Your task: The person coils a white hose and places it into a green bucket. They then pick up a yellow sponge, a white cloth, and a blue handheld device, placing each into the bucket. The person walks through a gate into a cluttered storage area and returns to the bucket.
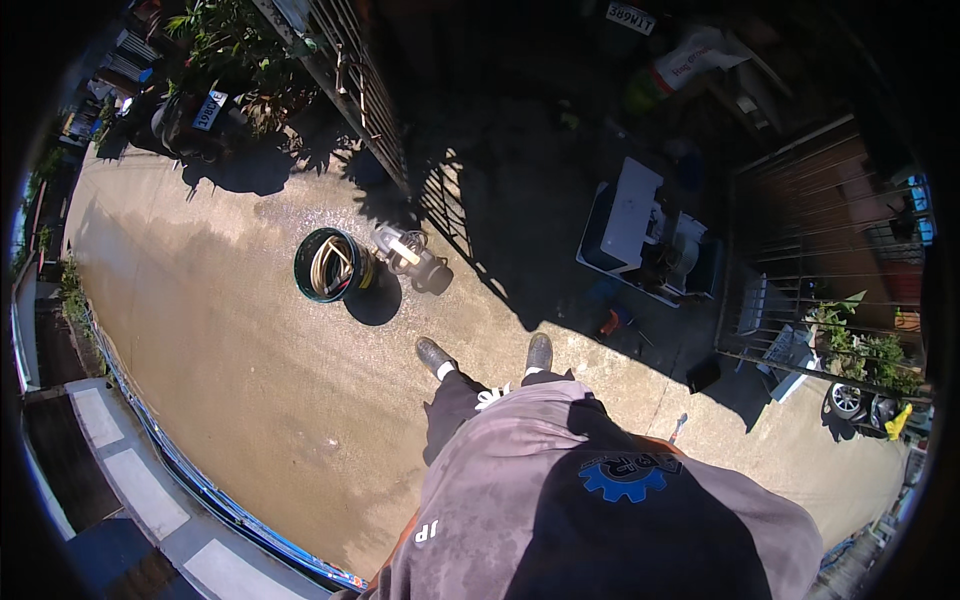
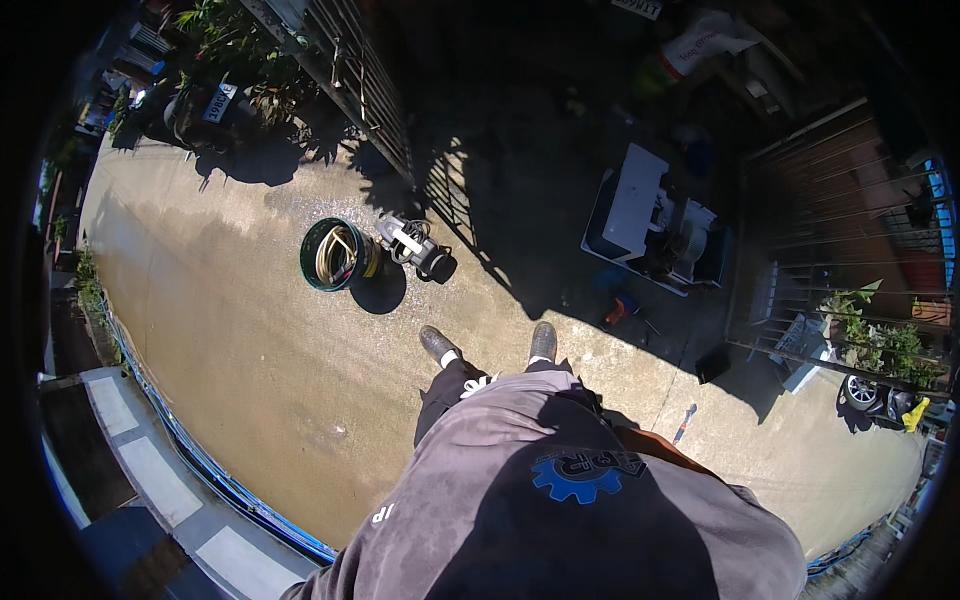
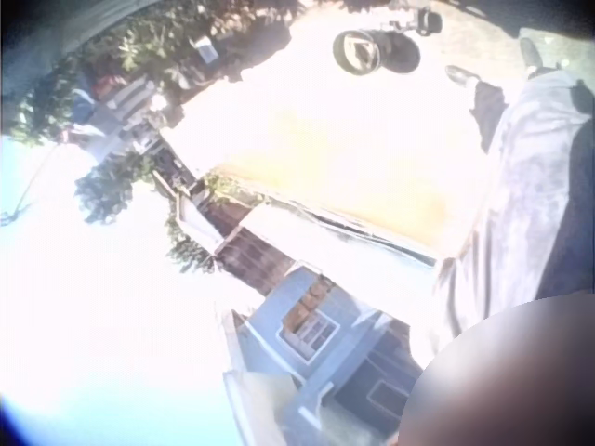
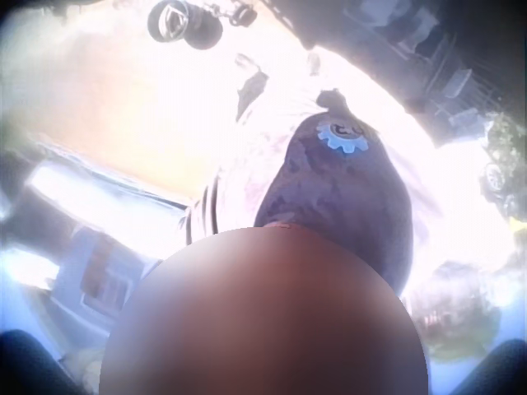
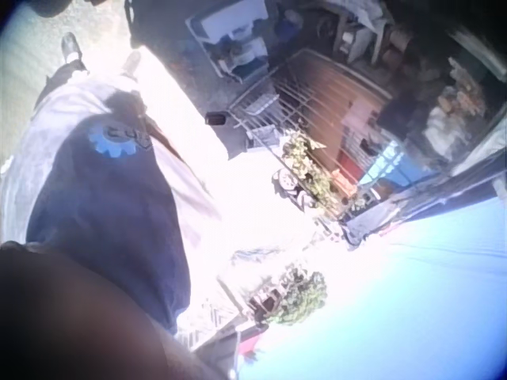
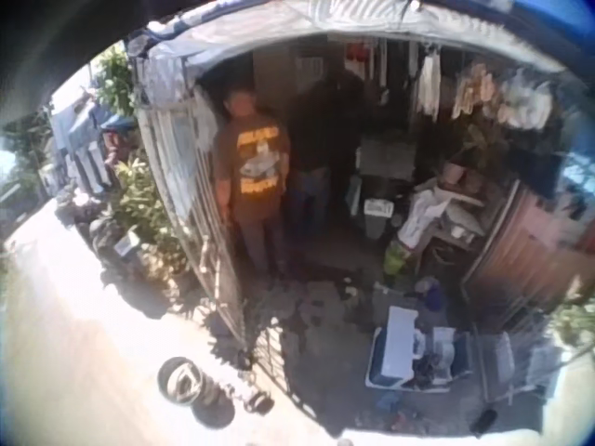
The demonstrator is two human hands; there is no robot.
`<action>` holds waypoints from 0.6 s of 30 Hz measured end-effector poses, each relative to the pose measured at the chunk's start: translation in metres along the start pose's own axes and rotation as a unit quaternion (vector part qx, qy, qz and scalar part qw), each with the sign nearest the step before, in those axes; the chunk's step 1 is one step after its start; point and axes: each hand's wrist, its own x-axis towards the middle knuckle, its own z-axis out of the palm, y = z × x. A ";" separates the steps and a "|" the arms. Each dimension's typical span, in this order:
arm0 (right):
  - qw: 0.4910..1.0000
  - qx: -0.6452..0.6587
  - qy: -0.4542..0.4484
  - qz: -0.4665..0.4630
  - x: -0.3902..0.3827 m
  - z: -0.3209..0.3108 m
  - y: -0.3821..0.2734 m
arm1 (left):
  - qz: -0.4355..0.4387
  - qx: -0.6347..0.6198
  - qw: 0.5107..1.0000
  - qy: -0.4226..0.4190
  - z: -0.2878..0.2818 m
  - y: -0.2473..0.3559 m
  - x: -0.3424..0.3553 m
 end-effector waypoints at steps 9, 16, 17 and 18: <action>0.997 0.033 0.068 -0.009 0.060 -0.059 -0.012 | -0.043 0.013 0.999 -0.030 0.041 0.067 -0.029; 0.997 0.012 0.081 -0.006 0.089 -0.088 -0.055 | -0.037 0.006 0.997 -0.071 0.021 0.080 -0.045; 0.997 0.006 0.078 -0.005 0.087 -0.087 -0.059 | -0.033 0.001 0.996 -0.082 0.014 0.080 -0.045; 0.997 0.003 0.075 0.001 0.083 -0.086 -0.062 | -0.030 0.000 0.995 -0.090 0.006 0.081 -0.043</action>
